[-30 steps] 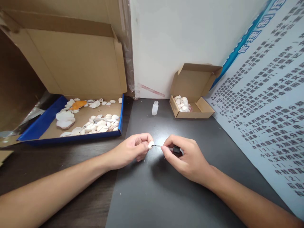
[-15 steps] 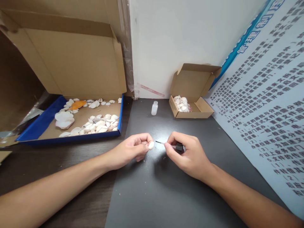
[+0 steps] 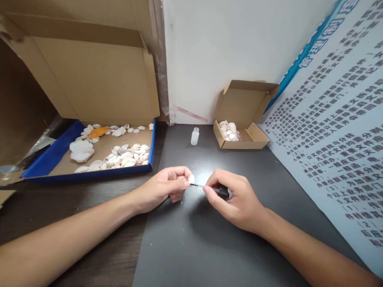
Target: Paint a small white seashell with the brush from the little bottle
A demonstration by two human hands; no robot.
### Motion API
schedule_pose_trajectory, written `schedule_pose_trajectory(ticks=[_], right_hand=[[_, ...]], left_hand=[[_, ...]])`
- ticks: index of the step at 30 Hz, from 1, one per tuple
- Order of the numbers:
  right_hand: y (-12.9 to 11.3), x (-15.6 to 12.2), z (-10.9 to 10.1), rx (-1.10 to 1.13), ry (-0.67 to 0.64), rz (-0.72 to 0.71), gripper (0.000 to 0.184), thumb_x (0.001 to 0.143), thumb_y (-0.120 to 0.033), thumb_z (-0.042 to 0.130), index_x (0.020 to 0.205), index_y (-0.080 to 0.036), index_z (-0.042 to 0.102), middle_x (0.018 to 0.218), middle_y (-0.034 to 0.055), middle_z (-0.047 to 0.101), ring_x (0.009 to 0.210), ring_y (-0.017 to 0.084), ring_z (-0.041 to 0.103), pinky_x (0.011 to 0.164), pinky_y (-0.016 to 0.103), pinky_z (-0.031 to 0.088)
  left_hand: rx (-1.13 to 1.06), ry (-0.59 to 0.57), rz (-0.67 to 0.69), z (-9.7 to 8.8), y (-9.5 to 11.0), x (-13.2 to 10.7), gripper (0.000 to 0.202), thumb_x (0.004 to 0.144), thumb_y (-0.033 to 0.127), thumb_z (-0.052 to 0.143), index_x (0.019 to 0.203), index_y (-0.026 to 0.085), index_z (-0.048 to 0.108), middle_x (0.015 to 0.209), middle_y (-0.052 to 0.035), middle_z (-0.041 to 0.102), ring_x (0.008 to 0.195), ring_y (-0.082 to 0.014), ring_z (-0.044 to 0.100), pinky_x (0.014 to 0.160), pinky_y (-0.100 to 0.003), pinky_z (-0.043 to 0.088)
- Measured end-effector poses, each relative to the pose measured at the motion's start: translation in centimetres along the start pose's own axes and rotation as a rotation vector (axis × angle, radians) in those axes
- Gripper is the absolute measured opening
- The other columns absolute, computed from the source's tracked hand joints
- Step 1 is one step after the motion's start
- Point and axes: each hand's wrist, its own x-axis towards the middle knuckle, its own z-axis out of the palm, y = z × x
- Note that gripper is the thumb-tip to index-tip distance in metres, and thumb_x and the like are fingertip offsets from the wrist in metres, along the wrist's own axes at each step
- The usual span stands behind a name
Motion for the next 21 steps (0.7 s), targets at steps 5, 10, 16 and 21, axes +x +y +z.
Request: schedule_pose_trajectory(ticks=[5,10,16,21], right_hand=[[0.09,-0.07,0.02,-0.079,0.051,0.079,0.017,0.083,-0.015,0.058,0.068,-0.020,0.052,0.061,-0.0034,0.054,0.055,0.010,0.046,0.054,0.024,0.036],[-0.02,-0.04,-0.03,0.021,0.041,-0.006,0.013,0.087,-0.017,0.056,0.074,-0.020,0.054,0.065,-0.0031,0.053,0.055,0.010,0.045,0.053,0.023,0.037],[0.06,0.03,0.06,-0.024,0.052,0.037,0.014,0.087,-0.016,0.056,0.074,-0.020,0.053,0.064,-0.0032,0.052,0.057,0.010,0.046,0.054,0.024,0.037],[-0.04,-0.08,0.06,-0.008,0.046,-0.015,0.013,0.087,-0.017,0.057,0.074,-0.019,0.055,0.066,-0.0025,0.055,0.057,0.010,0.047,0.053,0.024,0.037]], left_hand=[[-0.080,0.002,-0.029,0.13,0.15,-0.05,0.022,0.079,0.033,0.074,0.082,0.017,0.059,0.055,0.0084,0.038,0.049,-0.0062,0.028,0.049,-0.021,0.028],[-0.140,0.000,-0.014,0.06,0.31,-0.01,0.017,0.080,0.028,0.074,0.083,0.019,0.059,0.051,0.0096,0.037,0.046,-0.0060,0.027,0.048,-0.020,0.027],[-0.173,-0.014,-0.011,-0.15,0.33,-0.05,0.012,0.082,0.026,0.071,0.085,0.020,0.061,0.048,0.0100,0.036,0.045,-0.0064,0.027,0.049,-0.020,0.027],[-0.173,-0.001,-0.011,-0.15,0.07,-0.04,0.014,0.081,0.026,0.074,0.083,0.020,0.061,0.045,0.0108,0.035,0.044,-0.0059,0.025,0.048,-0.020,0.025]])
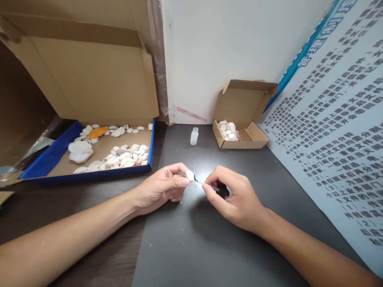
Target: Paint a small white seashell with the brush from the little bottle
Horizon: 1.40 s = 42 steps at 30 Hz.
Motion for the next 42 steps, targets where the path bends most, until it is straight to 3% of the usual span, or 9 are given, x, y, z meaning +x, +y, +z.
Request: schedule_pose_trajectory(ticks=[3,8,12,18,24,32,37,42], right_hand=[[0.15,0.02,-0.01,-0.048,0.000,0.052,0.015,0.087,-0.017,0.057,0.072,-0.020,0.055,0.065,-0.0023,0.055,0.057,0.011,0.048,0.052,0.024,0.036],[0.19,0.00,-0.03,0.006,-0.006,-0.028,0.015,0.088,-0.018,0.056,0.073,-0.020,0.055,0.066,-0.0019,0.056,0.058,0.011,0.049,0.055,0.025,0.039],[0.31,0.04,0.11,-0.067,-0.044,0.062,0.016,0.088,-0.018,0.056,0.072,-0.020,0.055,0.065,-0.0022,0.056,0.057,0.011,0.048,0.053,0.024,0.036],[-0.04,-0.10,0.13,0.058,-0.010,-0.062,0.015,0.087,-0.016,0.056,0.072,-0.020,0.054,0.065,-0.0021,0.055,0.058,0.011,0.049,0.055,0.024,0.040],[0.16,0.01,0.12,-0.010,-0.017,0.025,0.016,0.087,-0.017,0.056,0.071,-0.019,0.054,0.064,-0.0020,0.055,0.056,0.010,0.047,0.053,0.024,0.037],[-0.09,-0.19,0.29,0.049,0.008,-0.041,0.015,0.086,-0.015,0.056,0.071,-0.019,0.053,0.064,-0.0024,0.054,0.056,0.010,0.046,0.054,0.023,0.038],[0.12,-0.11,0.26,-0.021,0.059,0.043,0.018,0.086,-0.015,0.057,0.069,-0.018,0.053,0.062,-0.0031,0.054,0.055,0.009,0.046,0.052,0.022,0.035],[0.04,-0.14,0.10,0.038,0.067,-0.046,0.017,0.085,-0.015,0.057,0.069,-0.019,0.052,0.062,-0.0033,0.053,0.054,0.009,0.045,0.053,0.022,0.036]], left_hand=[[-0.007,0.040,0.014,0.17,-0.09,-0.01,0.019,0.079,0.027,0.076,0.079,0.020,0.058,0.045,0.0109,0.035,0.043,-0.0056,0.025,0.048,-0.020,0.023],[-0.010,0.081,0.021,0.44,-0.07,-0.02,0.026,0.076,0.029,0.079,0.074,0.019,0.054,0.046,0.0108,0.037,0.043,-0.0050,0.026,0.048,-0.021,0.022],[-0.025,0.077,0.029,0.46,-0.07,0.00,0.027,0.075,0.029,0.079,0.073,0.019,0.054,0.045,0.0106,0.037,0.043,-0.0050,0.026,0.047,-0.021,0.021],[-0.037,0.051,0.030,0.37,-0.14,0.01,0.021,0.077,0.027,0.079,0.075,0.019,0.060,0.046,0.0104,0.038,0.043,-0.0044,0.027,0.047,-0.020,0.022],[-0.051,0.063,0.027,0.48,-0.08,-0.03,0.022,0.076,0.025,0.080,0.071,0.018,0.059,0.046,0.0100,0.040,0.044,-0.0041,0.028,0.046,-0.018,0.024],[-0.029,0.075,0.020,0.43,-0.26,0.11,0.023,0.072,0.026,0.083,0.071,0.017,0.062,0.048,0.0097,0.041,0.044,-0.0037,0.030,0.046,-0.018,0.026],[-0.014,0.081,0.016,0.58,-0.21,0.04,0.023,0.071,0.027,0.083,0.069,0.017,0.062,0.047,0.0100,0.039,0.044,-0.0037,0.029,0.046,-0.018,0.026],[-0.011,0.078,0.015,0.54,-0.22,0.07,0.024,0.071,0.027,0.084,0.069,0.017,0.062,0.047,0.0097,0.040,0.044,-0.0039,0.029,0.046,-0.018,0.026]])
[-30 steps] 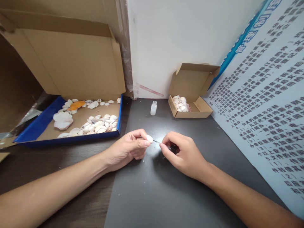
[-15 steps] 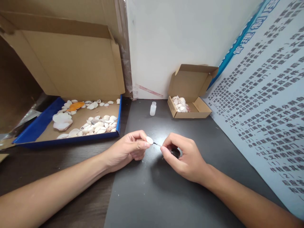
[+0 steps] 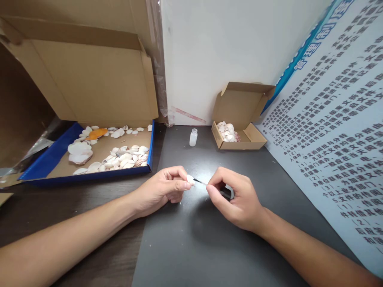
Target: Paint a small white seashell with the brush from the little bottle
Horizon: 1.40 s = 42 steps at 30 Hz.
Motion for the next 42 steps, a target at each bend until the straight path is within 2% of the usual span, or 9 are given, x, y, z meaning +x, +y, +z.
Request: schedule_pose_trajectory(ticks=[5,11,17,23,28,33,38,42], right_hand=[[0.55,0.16,0.08,-0.111,-0.077,0.103,0.017,0.085,-0.015,0.057,0.069,-0.019,0.053,0.063,-0.0028,0.054,0.056,0.010,0.046,0.053,0.024,0.035],[-0.10,-0.06,-0.12,0.034,-0.070,-0.034,0.015,0.085,-0.014,0.057,0.071,-0.018,0.053,0.064,-0.0029,0.053,0.057,0.009,0.047,0.055,0.022,0.038],[0.23,0.08,0.00,-0.075,-0.076,0.075,0.016,0.086,-0.016,0.057,0.070,-0.018,0.053,0.064,-0.0024,0.055,0.056,0.010,0.046,0.054,0.023,0.036],[0.02,-0.08,-0.02,0.015,-0.050,-0.037,0.015,0.086,-0.015,0.057,0.072,-0.018,0.053,0.065,-0.0026,0.053,0.056,0.009,0.047,0.054,0.023,0.038],[0.11,0.02,0.00,-0.073,-0.036,0.032,0.017,0.086,-0.015,0.057,0.070,-0.019,0.052,0.063,-0.0029,0.053,0.056,0.010,0.046,0.054,0.024,0.037],[-0.02,0.01,-0.05,-0.019,-0.028,-0.059,0.015,0.085,-0.014,0.057,0.072,-0.019,0.053,0.064,-0.0033,0.052,0.055,0.009,0.046,0.053,0.023,0.038],[0.10,0.13,-0.09,-0.095,-0.008,0.018,0.017,0.085,-0.015,0.057,0.071,-0.020,0.052,0.063,-0.0034,0.053,0.055,0.010,0.045,0.053,0.024,0.036],[0.00,0.11,-0.19,-0.032,-0.024,-0.055,0.016,0.085,-0.015,0.057,0.071,-0.020,0.052,0.063,-0.0032,0.052,0.055,0.010,0.046,0.053,0.024,0.038]], left_hand=[[0.001,-0.005,-0.006,-0.03,-0.03,0.00,0.022,0.072,0.026,0.083,0.070,0.017,0.063,0.047,0.0102,0.039,0.044,-0.0036,0.029,0.046,-0.018,0.026],[0.000,-0.004,0.000,-0.10,-0.03,0.05,0.023,0.071,0.027,0.084,0.071,0.017,0.063,0.049,0.0095,0.043,0.044,-0.0037,0.031,0.046,-0.018,0.027],[0.003,-0.006,0.000,-0.05,-0.02,0.05,0.022,0.072,0.027,0.083,0.070,0.017,0.063,0.048,0.0099,0.041,0.044,-0.0035,0.029,0.046,-0.018,0.027],[0.002,0.003,-0.005,-0.03,0.04,-0.03,0.025,0.070,0.027,0.085,0.070,0.017,0.062,0.048,0.0100,0.041,0.044,-0.0035,0.030,0.045,-0.018,0.027],[0.003,0.005,-0.009,0.01,0.04,0.00,0.024,0.071,0.027,0.084,0.070,0.017,0.062,0.048,0.0100,0.040,0.044,-0.0035,0.029,0.046,-0.018,0.027],[-0.002,0.004,-0.008,0.02,0.03,0.03,0.026,0.070,0.029,0.085,0.069,0.017,0.061,0.047,0.0102,0.039,0.044,-0.0037,0.028,0.045,-0.018,0.026],[0.011,0.009,-0.007,0.00,0.06,-0.02,0.024,0.071,0.027,0.083,0.071,0.017,0.062,0.048,0.0097,0.041,0.044,-0.0041,0.030,0.046,-0.019,0.026],[0.013,0.002,-0.007,-0.01,0.02,0.02,0.026,0.071,0.028,0.084,0.070,0.017,0.060,0.048,0.0097,0.041,0.044,-0.0039,0.029,0.046,-0.019,0.025]])
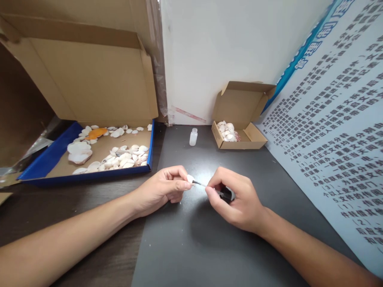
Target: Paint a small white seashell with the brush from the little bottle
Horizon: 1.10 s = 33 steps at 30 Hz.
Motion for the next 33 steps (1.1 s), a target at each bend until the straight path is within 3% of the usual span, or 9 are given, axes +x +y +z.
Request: schedule_pose_trajectory(ticks=[5,10,15,20,24,29,33], right_hand=[[0.07,0.01,-0.06,-0.078,-0.030,0.078,0.015,0.087,-0.016,0.056,0.072,-0.020,0.053,0.065,-0.0021,0.054,0.057,0.011,0.046,0.055,0.025,0.037],[0.08,0.05,-0.03,-0.041,-0.045,0.011,0.013,0.086,-0.015,0.056,0.074,-0.020,0.053,0.066,-0.0025,0.052,0.058,0.011,0.046,0.056,0.025,0.037],[0.27,0.05,0.04,-0.108,-0.067,0.085,0.013,0.086,-0.015,0.057,0.074,-0.019,0.054,0.068,-0.0018,0.052,0.059,0.011,0.046,0.056,0.026,0.036],[-0.02,-0.06,-0.02,-0.026,-0.047,-0.003,0.012,0.087,-0.016,0.057,0.076,-0.020,0.055,0.068,-0.0019,0.051,0.060,0.012,0.047,0.056,0.026,0.038],[0.03,-0.12,0.00,-0.113,-0.066,0.093,0.012,0.087,-0.016,0.057,0.076,-0.020,0.056,0.070,-0.0017,0.051,0.058,0.012,0.046,0.054,0.026,0.036],[0.22,-0.04,0.07,-0.070,-0.098,0.046,0.010,0.088,-0.018,0.056,0.078,-0.020,0.057,0.069,-0.0017,0.052,0.059,0.012,0.047,0.056,0.025,0.038],[0.28,0.03,0.05,-0.124,-0.096,0.125,0.013,0.087,-0.017,0.056,0.075,-0.020,0.054,0.065,-0.0031,0.053,0.057,0.011,0.045,0.055,0.024,0.035]], left_hand=[[0.017,-0.019,-0.002,0.00,0.02,0.02,0.023,0.074,0.028,0.081,0.075,0.017,0.061,0.050,0.0100,0.039,0.045,-0.0041,0.027,0.046,-0.019,0.025],[0.047,-0.065,-0.023,-0.16,0.10,-0.05,0.020,0.080,0.031,0.075,0.082,0.018,0.059,0.054,0.0093,0.038,0.047,-0.0054,0.027,0.048,-0.020,0.027],[0.075,-0.066,-0.042,-0.22,0.14,-0.10,0.021,0.083,0.033,0.071,0.083,0.018,0.056,0.056,0.0087,0.037,0.049,-0.0059,0.026,0.050,-0.020,0.027],[0.088,-0.061,-0.044,-0.21,0.07,-0.09,0.022,0.082,0.033,0.071,0.084,0.019,0.054,0.055,0.0091,0.034,0.049,-0.0066,0.026,0.050,-0.020,0.028],[0.099,-0.071,-0.033,-0.30,0.03,-0.07,0.019,0.084,0.032,0.069,0.084,0.019,0.054,0.056,0.0088,0.035,0.049,-0.0067,0.027,0.050,-0.020,0.029],[0.099,-0.078,-0.030,-0.39,-0.02,-0.04,0.019,0.083,0.031,0.069,0.085,0.020,0.053,0.055,0.0091,0.035,0.049,-0.0068,0.028,0.050,-0.020,0.030],[0.101,-0.079,-0.034,-0.45,-0.04,-0.02,0.018,0.083,0.030,0.068,0.085,0.019,0.054,0.055,0.0089,0.035,0.049,-0.0067,0.027,0.051,-0.020,0.030]])
